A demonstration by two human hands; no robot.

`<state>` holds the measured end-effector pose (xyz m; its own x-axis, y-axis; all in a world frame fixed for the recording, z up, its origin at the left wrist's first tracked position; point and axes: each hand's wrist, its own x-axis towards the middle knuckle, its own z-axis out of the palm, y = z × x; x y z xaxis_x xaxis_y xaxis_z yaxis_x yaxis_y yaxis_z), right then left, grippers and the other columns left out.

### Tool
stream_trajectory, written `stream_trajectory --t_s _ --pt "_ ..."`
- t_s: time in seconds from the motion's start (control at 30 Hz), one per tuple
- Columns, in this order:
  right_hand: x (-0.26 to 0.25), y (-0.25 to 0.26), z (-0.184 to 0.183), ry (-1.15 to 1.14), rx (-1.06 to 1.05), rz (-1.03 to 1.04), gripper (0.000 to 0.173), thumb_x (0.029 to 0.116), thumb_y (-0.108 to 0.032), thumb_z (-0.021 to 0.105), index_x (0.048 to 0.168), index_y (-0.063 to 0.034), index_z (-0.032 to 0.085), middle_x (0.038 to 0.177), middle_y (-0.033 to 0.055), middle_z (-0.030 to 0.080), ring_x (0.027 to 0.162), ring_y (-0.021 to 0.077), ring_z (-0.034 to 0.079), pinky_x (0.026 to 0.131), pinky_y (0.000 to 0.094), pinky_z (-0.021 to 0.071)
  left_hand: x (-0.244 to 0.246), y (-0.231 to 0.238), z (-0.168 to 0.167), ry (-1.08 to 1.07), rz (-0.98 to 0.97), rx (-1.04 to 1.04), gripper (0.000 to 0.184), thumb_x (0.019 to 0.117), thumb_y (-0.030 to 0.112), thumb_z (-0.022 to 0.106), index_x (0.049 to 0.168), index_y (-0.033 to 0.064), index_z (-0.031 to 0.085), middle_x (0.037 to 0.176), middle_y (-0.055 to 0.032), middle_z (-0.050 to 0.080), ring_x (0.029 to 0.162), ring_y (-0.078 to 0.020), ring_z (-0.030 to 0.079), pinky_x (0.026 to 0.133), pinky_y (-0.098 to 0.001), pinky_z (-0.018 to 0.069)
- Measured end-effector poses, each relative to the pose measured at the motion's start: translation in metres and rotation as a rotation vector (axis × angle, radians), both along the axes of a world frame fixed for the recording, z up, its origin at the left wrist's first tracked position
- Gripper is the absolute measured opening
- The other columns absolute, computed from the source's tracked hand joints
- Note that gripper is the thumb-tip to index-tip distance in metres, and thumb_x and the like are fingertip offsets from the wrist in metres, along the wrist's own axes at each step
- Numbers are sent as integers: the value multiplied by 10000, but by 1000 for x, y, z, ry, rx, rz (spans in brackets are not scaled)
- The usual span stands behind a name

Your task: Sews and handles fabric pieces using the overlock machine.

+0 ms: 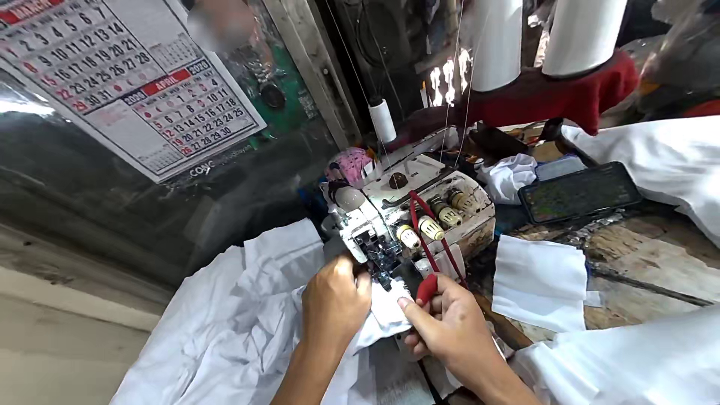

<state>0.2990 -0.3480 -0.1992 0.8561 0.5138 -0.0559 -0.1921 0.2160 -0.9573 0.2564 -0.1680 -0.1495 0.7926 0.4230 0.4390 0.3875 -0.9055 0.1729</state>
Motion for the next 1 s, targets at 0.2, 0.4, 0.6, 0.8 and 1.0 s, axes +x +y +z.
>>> stream_trajectory --t_s 0.2,0.4,0.6,0.8,1.0 --pt "5 -6 -7 -119 -19 103 308 912 -258 782 1106 -96 606 796 59 713 607 212 713 516 364 639 -42 8 2 31 -353 26 227 997 373 566 1100 265 737 1093 69 644 969 -89 630 793 -338 567" --pt "5 -8 -12 -286 -71 129 347 1009 -299 653 1309 -130 609 763 14 690 601 171 694 522 333 627 -46 22 34 309 -521 -53 255 997 423 561 1176 348 725 1222 100 624 1096 -47 611 886 -320 572" --pt "6 -16 -10 -333 -102 32 356 958 -341 711 1240 -152 602 691 -7 608 506 145 580 431 296 519 -37 15 60 232 -583 -9 137 972 386 635 1001 304 741 1045 146 627 934 25 616 761 -207 571" --pt "13 -10 41 -577 -220 225 264 984 -335 682 1211 -252 576 1023 -45 699 628 111 688 541 304 630 -39 12 65 189 -603 -42 133 983 377 641 1016 301 746 1014 120 600 903 11 604 738 -202 560" --pt "21 -7 55 -593 -310 331 255 911 -281 766 1099 -205 612 944 -20 691 585 107 645 522 287 594 -43 8 57 79 -620 -91 129 984 343 647 1023 265 743 988 107 588 886 1 594 731 -198 553"
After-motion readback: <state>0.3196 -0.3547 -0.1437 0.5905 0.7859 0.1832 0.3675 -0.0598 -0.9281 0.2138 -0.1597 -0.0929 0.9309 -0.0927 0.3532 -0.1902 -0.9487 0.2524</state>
